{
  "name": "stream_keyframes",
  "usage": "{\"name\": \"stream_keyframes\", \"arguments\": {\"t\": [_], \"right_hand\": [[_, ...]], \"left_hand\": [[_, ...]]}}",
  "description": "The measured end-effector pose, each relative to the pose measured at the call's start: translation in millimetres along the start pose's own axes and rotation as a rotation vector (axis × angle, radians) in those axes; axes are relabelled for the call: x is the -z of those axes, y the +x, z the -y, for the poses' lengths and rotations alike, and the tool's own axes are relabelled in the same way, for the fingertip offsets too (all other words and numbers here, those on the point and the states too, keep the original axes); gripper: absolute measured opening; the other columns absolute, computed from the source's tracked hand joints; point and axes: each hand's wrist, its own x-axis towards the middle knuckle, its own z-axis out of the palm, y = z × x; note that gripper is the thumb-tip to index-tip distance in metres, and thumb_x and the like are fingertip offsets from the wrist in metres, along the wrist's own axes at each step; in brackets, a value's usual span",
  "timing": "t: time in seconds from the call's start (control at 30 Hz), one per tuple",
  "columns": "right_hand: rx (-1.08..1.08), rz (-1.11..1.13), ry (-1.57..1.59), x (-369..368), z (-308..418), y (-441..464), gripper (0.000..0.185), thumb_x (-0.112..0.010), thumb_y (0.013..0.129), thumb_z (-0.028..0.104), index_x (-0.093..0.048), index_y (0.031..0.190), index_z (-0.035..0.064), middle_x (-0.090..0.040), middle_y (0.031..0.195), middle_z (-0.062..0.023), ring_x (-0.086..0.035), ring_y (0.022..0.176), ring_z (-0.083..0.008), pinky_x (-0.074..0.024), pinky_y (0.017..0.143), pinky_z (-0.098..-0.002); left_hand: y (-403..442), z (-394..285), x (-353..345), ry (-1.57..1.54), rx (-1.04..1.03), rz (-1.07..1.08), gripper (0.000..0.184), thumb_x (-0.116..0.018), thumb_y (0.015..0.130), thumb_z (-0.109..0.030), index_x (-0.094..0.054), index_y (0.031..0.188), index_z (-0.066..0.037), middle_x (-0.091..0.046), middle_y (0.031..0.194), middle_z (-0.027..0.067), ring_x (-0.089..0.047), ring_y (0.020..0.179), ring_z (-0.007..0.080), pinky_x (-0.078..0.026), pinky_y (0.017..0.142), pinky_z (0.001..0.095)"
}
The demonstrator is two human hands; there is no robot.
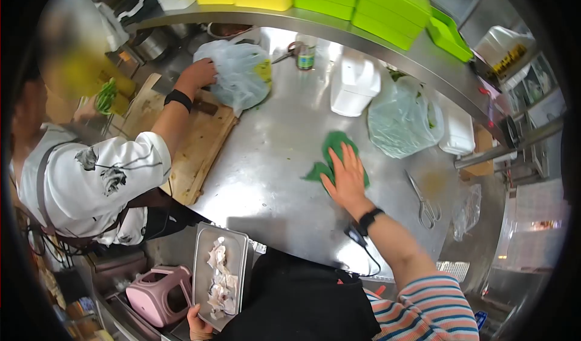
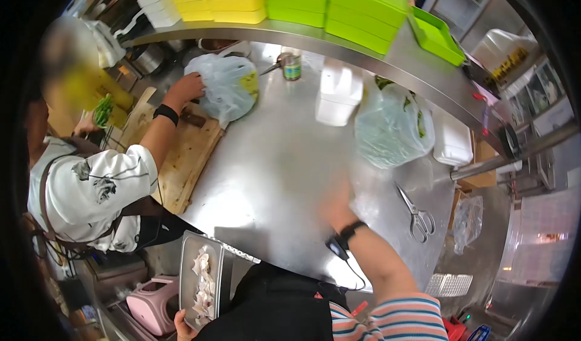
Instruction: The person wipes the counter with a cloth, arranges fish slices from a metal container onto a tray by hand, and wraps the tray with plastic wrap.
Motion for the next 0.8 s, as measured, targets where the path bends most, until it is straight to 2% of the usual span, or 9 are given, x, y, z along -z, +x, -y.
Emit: {"name": "stream_keyframes", "arguments": {"t": [0.07,0.13,0.2,0.33,0.4,0.43,0.53,0.67,0.8], "right_hand": [[0.052,0.026,0.168,-13.2,29.4,50.8,0.066,-0.063,0.084,0.036,-0.043,0.140,0.0084,-0.030,0.149,-0.0250,-0.026,0.139,-0.0416,-0.0220,0.112,-0.0518],[0.318,0.031,-0.152,-39.1,57.1,95.6,0.062,-0.062,0.085,0.034,-0.044,0.140,0.0097,-0.031,0.149,-0.0233,-0.026,0.140,-0.0388,-0.0226,0.112,-0.0515],[0.449,0.085,-0.086,-79.2,91.7,91.8,0.059,-0.063,0.083,0.031,-0.047,0.136,0.0094,-0.035,0.145,-0.0224,-0.030,0.137,-0.0377,-0.0262,0.110,-0.0503],[0.881,0.206,0.114,-156.8,165.3,48.6,0.048,-0.064,0.075,0.020,-0.058,0.121,0.0082,-0.051,0.131,-0.0185,-0.048,0.124,-0.0334,-0.0404,0.101,-0.0453],[1.089,0.197,0.293,-176.3,206.4,13.6,0.033,-0.062,0.071,0.014,-0.065,0.103,0.0065,-0.062,0.108,-0.0140,-0.060,0.100,-0.0317,-0.0521,0.081,-0.0393],[0.985,0.758,0.212,-205.9,215.2,-14.4,0.033,-0.058,0.074,0.009,-0.064,0.106,0.0059,-0.063,0.101,-0.0129,-0.061,0.101,-0.0316,-0.0521,0.081,-0.0395],[1.068,0.965,0.354,-161.4,216.0,-71.4,0.042,-0.065,0.071,0.007,-0.061,0.113,0.0070,-0.062,0.107,-0.0131,-0.059,0.102,-0.0344,-0.0509,0.083,-0.0437],[0.594,0.667,0.793,-44.8,155.8,-21.3,0.054,-0.063,0.070,0.011,-0.057,0.124,0.0089,-0.060,0.119,-0.0132,-0.056,0.111,-0.0324,-0.0453,0.096,-0.0415],[0.350,0.192,0.261,27.6,39.2,52.6,0.057,-0.061,0.074,0.013,-0.054,0.130,0.0052,-0.052,0.133,-0.0187,-0.046,0.126,-0.0347,-0.0358,0.107,-0.0422]], "left_hand": [[-2.2,23.8,60.3,-0.044,0.011,-0.003,0.055,-0.055,0.081,-0.028,-0.053,0.126,0.004,-0.062,0.121,0.0190,-0.059,0.111,0.0362,-0.045,0.099,0.0492],[7.1,40.8,93.0,-0.156,-0.028,-0.040,0.059,-0.056,0.080,-0.029,-0.051,0.128,0.004,-0.060,0.124,0.0190,-0.058,0.113,0.0363,-0.045,0.100,0.0484],[-14.8,53.2,106.0,-0.227,-0.058,-0.100,0.061,-0.057,0.079,-0.030,-0.050,0.130,0.003,-0.059,0.125,0.0191,-0.058,0.113,0.0363,-0.044,0.100,0.0479],[-45.1,44.9,33.4,-0.208,-0.191,-0.085,0.062,-0.057,0.079,-0.030,-0.050,0.130,0.003,-0.059,0.126,0.0188,-0.057,0.114,0.0364,-0.044,0.101,0.0475],[-33.8,39.2,27.1,-0.196,-0.241,-0.052,0.062,-0.057,0.079,-0.030,-0.049,0.131,0.003,-0.059,0.126,0.0190,-0.057,0.114,0.0364,-0.044,0.101,0.0473],[-33.2,40.9,29.7,-0.202,-0.255,-0.044,0.063,-0.057,0.079,-0.031,-0.049,0.131,0.004,-0.059,0.127,0.0193,-0.057,0.114,0.0364,-0.044,0.101,0.0472],[-31.4,38.9,36.0,-0.196,-0.282,-0.022,0.063,-0.056,0.080,-0.031,-0.048,0.131,0.004,-0.058,0.127,0.0201,-0.057,0.115,0.0363,-0.044,0.101,0.0468],[-9.6,37.3,44.5,-0.208,-0.266,-0.003,0.064,-0.055,0.081,-0.032,-0.047,0.132,0.005,-0.057,0.128,0.0212,-0.056,0.115,0.0363,-0.044,0.101,0.0464],[1.8,38.2,51.0,-0.206,-0.244,0.016,0.065,-0.054,0.081,-0.033,-0.046,0.133,0.006,-0.056,0.129,0.0223,-0.056,0.116,0.0362,-0.043,0.101,0.0459]]}}
